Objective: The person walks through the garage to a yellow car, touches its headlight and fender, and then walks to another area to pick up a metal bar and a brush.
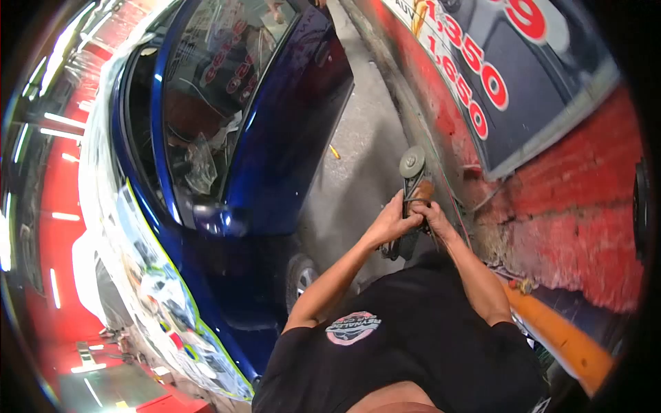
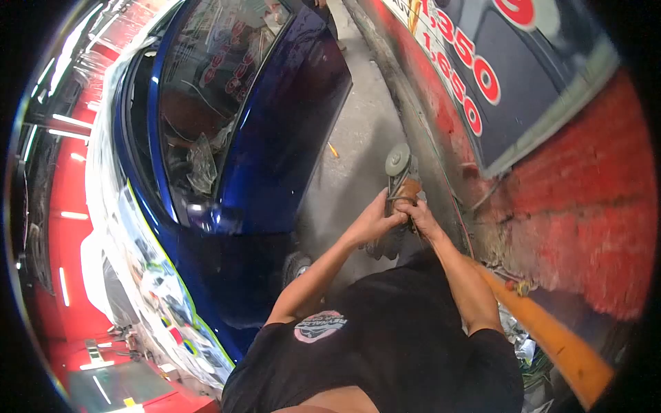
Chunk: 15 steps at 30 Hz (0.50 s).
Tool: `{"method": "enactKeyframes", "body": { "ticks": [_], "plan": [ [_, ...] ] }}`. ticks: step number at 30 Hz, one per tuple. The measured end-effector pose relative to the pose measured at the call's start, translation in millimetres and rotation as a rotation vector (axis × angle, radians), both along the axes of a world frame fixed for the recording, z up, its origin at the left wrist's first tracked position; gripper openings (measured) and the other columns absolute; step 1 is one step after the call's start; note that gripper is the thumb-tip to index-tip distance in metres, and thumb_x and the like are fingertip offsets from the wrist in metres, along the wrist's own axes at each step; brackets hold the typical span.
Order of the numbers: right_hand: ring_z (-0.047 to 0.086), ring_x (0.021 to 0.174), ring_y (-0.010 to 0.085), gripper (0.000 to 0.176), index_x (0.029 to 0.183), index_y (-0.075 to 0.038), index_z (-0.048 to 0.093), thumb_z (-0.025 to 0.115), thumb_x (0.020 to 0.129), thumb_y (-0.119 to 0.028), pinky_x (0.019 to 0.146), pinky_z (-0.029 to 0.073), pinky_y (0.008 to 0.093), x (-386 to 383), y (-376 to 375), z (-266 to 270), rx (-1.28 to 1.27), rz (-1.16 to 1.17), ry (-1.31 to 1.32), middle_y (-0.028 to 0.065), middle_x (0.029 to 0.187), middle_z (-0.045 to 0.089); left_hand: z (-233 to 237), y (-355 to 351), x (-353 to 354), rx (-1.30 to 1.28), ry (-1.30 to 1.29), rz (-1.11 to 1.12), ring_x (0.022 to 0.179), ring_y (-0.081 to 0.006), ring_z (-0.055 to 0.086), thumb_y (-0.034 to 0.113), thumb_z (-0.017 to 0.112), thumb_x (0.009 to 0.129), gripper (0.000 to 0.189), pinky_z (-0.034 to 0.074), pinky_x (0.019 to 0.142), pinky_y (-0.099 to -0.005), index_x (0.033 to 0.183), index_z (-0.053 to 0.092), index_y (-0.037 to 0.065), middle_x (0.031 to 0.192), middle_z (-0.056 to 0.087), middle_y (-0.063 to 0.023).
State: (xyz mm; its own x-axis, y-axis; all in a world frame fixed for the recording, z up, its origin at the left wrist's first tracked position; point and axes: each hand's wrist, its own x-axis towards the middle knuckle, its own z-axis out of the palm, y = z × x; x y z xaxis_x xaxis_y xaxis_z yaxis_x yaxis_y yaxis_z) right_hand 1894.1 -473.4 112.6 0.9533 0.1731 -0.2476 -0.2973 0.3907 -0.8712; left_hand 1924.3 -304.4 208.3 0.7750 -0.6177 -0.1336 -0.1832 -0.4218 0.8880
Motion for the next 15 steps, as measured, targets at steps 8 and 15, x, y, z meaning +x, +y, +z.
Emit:
{"method": "enactKeyframes", "body": {
  "ticks": [8, 15],
  "plan": [
    [0.063, 0.087, 0.014, 0.051, 0.114, -0.008, 0.065, 0.069, 0.083, -0.048, 0.081, 0.048, 0.0293, 230, -65, 49, 0.252, 0.11, 0.272, 0.0032, 0.098, 0.066, 138, 60, 287, 0.106, -0.444, 0.234, 0.096, -0.0187, 0.063, 0.015, 0.073, 0.086, 0.046, 0.053, 0.084, -0.0321, 0.128, 0.059, 0.005, 0.121, 0.058, -0.0113],
    [0.065, 0.08, 0.0186, 0.061, 0.117, -0.008, 0.062, 0.074, 0.079, -0.054, 0.074, 0.054, 0.0336, 416, -77, 46, 0.443, -0.041, 0.549, 0.0063, 0.097, 0.067, 350, 126, 524, 0.274, -1.104, 0.584, 0.092, -0.0135, 0.063, 0.025, 0.067, 0.093, 0.04, 0.048, 0.087, -0.0263, 0.127, 0.065, 0.003, 0.097, 0.071, -0.0071]
  ]
}}
